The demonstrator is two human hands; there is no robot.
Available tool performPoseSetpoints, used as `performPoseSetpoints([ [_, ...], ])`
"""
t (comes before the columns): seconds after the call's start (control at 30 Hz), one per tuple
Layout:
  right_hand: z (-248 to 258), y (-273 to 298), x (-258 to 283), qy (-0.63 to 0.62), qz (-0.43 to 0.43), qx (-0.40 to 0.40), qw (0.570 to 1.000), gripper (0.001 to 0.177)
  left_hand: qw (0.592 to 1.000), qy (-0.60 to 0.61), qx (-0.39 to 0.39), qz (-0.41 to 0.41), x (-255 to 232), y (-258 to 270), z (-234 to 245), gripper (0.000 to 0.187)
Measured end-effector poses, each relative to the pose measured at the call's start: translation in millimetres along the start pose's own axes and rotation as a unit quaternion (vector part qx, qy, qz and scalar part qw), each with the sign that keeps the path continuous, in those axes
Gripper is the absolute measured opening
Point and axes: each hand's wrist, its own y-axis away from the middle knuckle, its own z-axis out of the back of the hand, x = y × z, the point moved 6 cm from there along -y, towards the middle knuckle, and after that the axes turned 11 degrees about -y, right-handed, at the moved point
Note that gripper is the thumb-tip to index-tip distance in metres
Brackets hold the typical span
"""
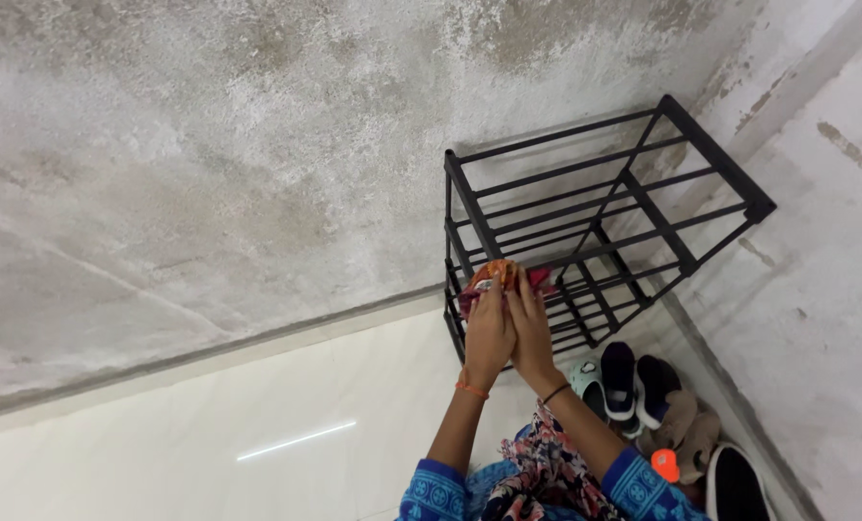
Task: The person removes multiple pairs of shoes from a black metal shoe rack and places them on the floor. Then, using a patterned cloth, the person wipes the metal bars of the empty shoe rack.
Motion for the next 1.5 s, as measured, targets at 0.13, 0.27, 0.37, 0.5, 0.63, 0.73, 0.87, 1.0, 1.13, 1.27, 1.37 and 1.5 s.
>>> performPoseSetpoints([
  [0.13, -9, -32, 7, 0.053, -0.01, 0.026, 0.998, 0.063, 0.999, -0.021, 0.027, -0.028, 8, -27, 15, 0.059],
  [0.27, -11, -58, 8, 0.046, -0.063, 0.049, 0.996, 0.071, 0.998, 0.008, 0.021, -0.059, 13, -47, 29, 0.058],
  [0.37, -15, -61, 13, 0.068, -0.073, 0.051, 0.994, 0.065, 0.997, 0.046, 0.033, -0.043, 12, -48, 40, 0.059],
  [0.5, -15, -37, 19, 0.111, -0.078, 0.046, 0.99, 0.057, 0.99, 0.092, 0.107, 0.029, 7, -26, 46, 0.066],
  [0.63, -16, -20, 24, 0.151, -0.082, 0.06, 0.983, 0.051, 0.987, 0.128, 0.092, 0.01, 4, -6, 56, 0.063],
  [0.73, -18, -28, 24, 0.138, -0.056, 0.047, 0.988, 0.055, 0.988, 0.134, 0.074, -0.002, 14, -3, 57, 0.057],
  [0.87, -26, -54, 21, 0.154, -0.056, 0.059, 0.985, 0.051, 0.996, 0.074, 0.034, -0.023, 25, -3, 62, 0.055],
  [1.0, -23, -67, 18, 0.145, -0.063, 0.063, 0.985, 0.045, 0.997, 0.064, 0.043, -0.008, 34, -2, 60, 0.056],
  [1.13, -19, -61, 15, 0.164, -0.119, 0.083, 0.976, 0.064, 0.998, 0.054, 0.037, 0.013, 40, 5, 58, 0.059],
  [1.27, -8, -45, 9, 0.095, -0.118, 0.026, 0.988, 0.076, 0.999, 0.044, 0.029, 0.008, 44, 13, 56, 0.059],
  [1.37, -7, -31, 2, 0.18, -0.106, 0.03, 0.977, 0.077, 0.999, 0.032, 0.012, -0.002, 39, 15, 60, 0.059],
  [1.5, -10, -15, -5, 0.163, -0.124, 0.035, 0.978, 0.074, 0.998, 0.039, 0.045, 0.032, 27, 14, 61, 0.059],
])
